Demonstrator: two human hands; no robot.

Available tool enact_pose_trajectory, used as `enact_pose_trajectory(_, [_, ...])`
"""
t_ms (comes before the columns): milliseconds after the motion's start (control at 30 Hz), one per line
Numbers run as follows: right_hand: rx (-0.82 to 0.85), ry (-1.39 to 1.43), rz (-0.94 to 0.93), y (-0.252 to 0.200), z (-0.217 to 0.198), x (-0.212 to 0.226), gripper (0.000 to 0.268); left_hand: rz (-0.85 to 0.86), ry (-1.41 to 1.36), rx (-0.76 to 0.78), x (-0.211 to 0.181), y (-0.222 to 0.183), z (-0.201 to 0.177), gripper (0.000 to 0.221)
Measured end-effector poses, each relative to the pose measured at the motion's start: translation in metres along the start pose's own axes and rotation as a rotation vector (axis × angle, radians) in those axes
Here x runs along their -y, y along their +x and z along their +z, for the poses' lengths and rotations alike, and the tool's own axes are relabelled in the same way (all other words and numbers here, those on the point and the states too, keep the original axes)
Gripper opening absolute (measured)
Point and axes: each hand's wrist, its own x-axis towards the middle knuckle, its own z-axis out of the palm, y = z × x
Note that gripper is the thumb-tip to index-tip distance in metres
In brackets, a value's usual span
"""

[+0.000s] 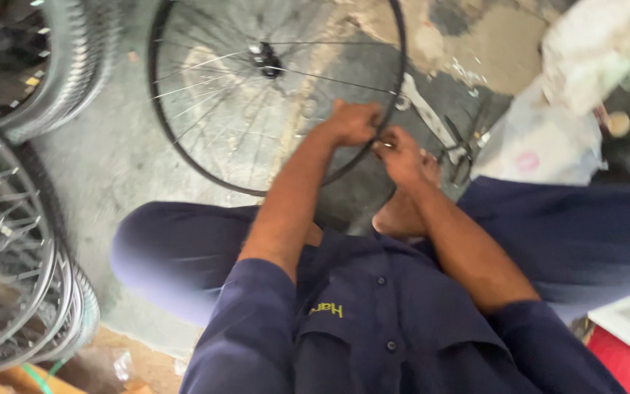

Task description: The person assembles a bicycle wheel by inserting spokes into the wheel hub and rim and fastening spoke nipples onto the spokes by hand.

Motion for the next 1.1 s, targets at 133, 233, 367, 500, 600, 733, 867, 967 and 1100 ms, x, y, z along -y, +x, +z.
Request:
enact_pose_trajectory(133, [0.006,0.098,0.066,0.008,0.000,-0.005,0.015,-0.002,-0.094,-0.079,0.005,0.000,-0.001,0.043])
enact_pose_trajectory(233, [0.004,0.130,0.090,0.006,-0.003,-0.004,0.013,-0.013,-0.094,-0.048,0.003,0.006,0.001,0.046])
enact_pose_trajectory(367, [0.014,0.146,0.098,0.006,-0.006,-0.007,0.009,-0.008,-0.028,0.016,0.004,0.008,0.003,0.045])
enact_pose_trajectory(500, [0.018,0.128,0.007,0.006,-0.006,-0.014,0.006,-0.003,-0.042,0.008,0.001,0.008,0.003,0.045])
enact_pose_trajectory(600, [0.007,0.024,-0.023,0.005,-0.007,-0.011,0.006,-0.040,-0.020,0.045,0.002,0.012,0.004,0.046])
enact_pose_trajectory(733, [-0.005,0.079,0.048,0.004,-0.009,-0.005,0.018,0.014,-0.101,-0.028,0.016,0.018,0.015,0.048])
enact_pose_trajectory(867, [0.001,0.083,0.089,0.005,-0.008,0.005,0.023,0.012,-0.065,0.031,0.019,0.022,0.016,0.040])
enact_pose_trajectory(967, [0.015,0.149,0.074,0.003,-0.007,0.010,0.023,0.009,-0.032,0.032,0.015,0.024,0.016,0.029])
enact_pose_trajectory(1100, [0.008,0.084,0.039,0.004,-0.010,0.004,0.023,-0.015,0.002,0.043,0.006,0.018,0.012,0.028])
